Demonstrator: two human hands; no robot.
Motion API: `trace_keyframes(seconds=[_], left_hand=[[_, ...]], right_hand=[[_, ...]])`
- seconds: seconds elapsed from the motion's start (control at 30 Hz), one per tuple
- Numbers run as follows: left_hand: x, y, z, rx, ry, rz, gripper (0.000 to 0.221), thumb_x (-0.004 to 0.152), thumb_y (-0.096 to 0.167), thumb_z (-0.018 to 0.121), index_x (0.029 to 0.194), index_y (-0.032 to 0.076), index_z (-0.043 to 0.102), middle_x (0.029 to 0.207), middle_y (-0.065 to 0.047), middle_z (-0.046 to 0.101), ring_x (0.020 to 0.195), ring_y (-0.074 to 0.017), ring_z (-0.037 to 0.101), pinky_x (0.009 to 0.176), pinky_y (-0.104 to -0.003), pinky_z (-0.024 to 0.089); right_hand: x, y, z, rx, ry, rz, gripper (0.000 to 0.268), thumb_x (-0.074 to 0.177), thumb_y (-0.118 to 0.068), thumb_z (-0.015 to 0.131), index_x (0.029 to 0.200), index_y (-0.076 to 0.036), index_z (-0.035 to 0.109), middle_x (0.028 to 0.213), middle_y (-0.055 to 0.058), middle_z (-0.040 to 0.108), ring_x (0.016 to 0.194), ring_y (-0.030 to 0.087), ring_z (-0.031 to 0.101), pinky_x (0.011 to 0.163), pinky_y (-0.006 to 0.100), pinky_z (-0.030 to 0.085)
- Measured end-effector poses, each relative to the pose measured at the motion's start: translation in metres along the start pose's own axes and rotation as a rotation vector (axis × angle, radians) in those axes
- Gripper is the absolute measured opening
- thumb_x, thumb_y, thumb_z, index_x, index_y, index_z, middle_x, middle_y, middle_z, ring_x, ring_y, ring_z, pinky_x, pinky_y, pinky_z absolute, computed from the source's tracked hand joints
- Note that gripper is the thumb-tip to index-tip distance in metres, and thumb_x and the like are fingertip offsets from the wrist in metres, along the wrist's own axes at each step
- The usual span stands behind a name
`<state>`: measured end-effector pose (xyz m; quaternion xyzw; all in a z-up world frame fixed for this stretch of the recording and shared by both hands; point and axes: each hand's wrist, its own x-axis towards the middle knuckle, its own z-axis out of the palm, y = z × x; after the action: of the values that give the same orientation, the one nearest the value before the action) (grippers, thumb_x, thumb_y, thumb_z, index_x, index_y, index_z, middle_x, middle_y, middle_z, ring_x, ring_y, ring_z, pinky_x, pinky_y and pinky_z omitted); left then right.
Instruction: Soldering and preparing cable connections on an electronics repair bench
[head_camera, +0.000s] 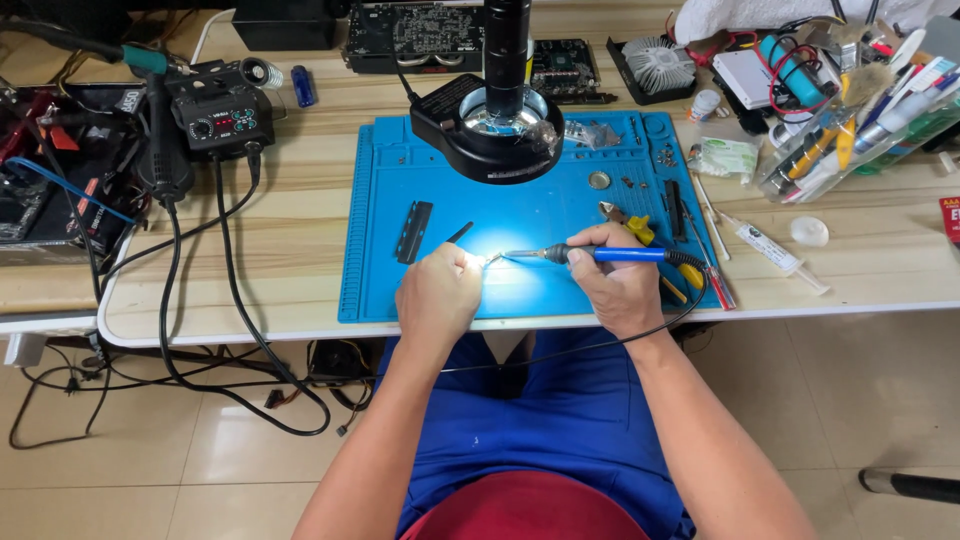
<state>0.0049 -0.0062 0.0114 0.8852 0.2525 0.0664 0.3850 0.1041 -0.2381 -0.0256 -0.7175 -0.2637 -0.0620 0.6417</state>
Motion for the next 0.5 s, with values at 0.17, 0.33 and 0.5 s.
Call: trace_keyframes(seconds=[0.17, 0.33, 0.5], left_hand=[[0.0019, -0.0031, 0.0028, 0.005, -0.013, 0.0, 0.028, 0.091, 0.025, 0.052, 0.084, 0.009, 0.073, 0.077, -0.016, 0.07, 0.09, -0.0451, 0.072, 0.082, -0.056, 0.061], [0.0033, -0.0061, 0.004, 0.01, -0.015, -0.003, 0.027, 0.091, 0.025, 0.052, 0.086, 0.009, 0.074, 0.078, -0.017, 0.071, 0.092, -0.0458, 0.073, 0.083, -0.057, 0.061], [0.0014, -0.0041, 0.0026, -0.004, 0.017, 0.029, 0.025, 0.09, 0.022, 0.053, 0.081, 0.009, 0.072, 0.071, -0.013, 0.066, 0.083, -0.0425, 0.071, 0.077, -0.054, 0.06]], right_hand=[[0.0009, -0.0043, 0.0009, -0.046, -0.002, -0.021, 0.01, 0.101, -0.01, 0.076, 0.107, -0.003, 0.079, 0.071, 0.009, 0.072, 0.064, 0.007, 0.062, 0.064, 0.025, 0.057], [0.0012, -0.0038, 0.003, -0.059, -0.002, -0.037, 0.009, 0.1, -0.01, 0.076, 0.107, -0.004, 0.08, 0.071, 0.009, 0.072, 0.063, 0.008, 0.06, 0.064, 0.024, 0.056], [0.0007, -0.0106, 0.004, -0.056, -0.002, -0.043, 0.009, 0.101, -0.009, 0.075, 0.107, -0.004, 0.079, 0.069, 0.006, 0.068, 0.062, 0.007, 0.057, 0.064, 0.023, 0.054]])
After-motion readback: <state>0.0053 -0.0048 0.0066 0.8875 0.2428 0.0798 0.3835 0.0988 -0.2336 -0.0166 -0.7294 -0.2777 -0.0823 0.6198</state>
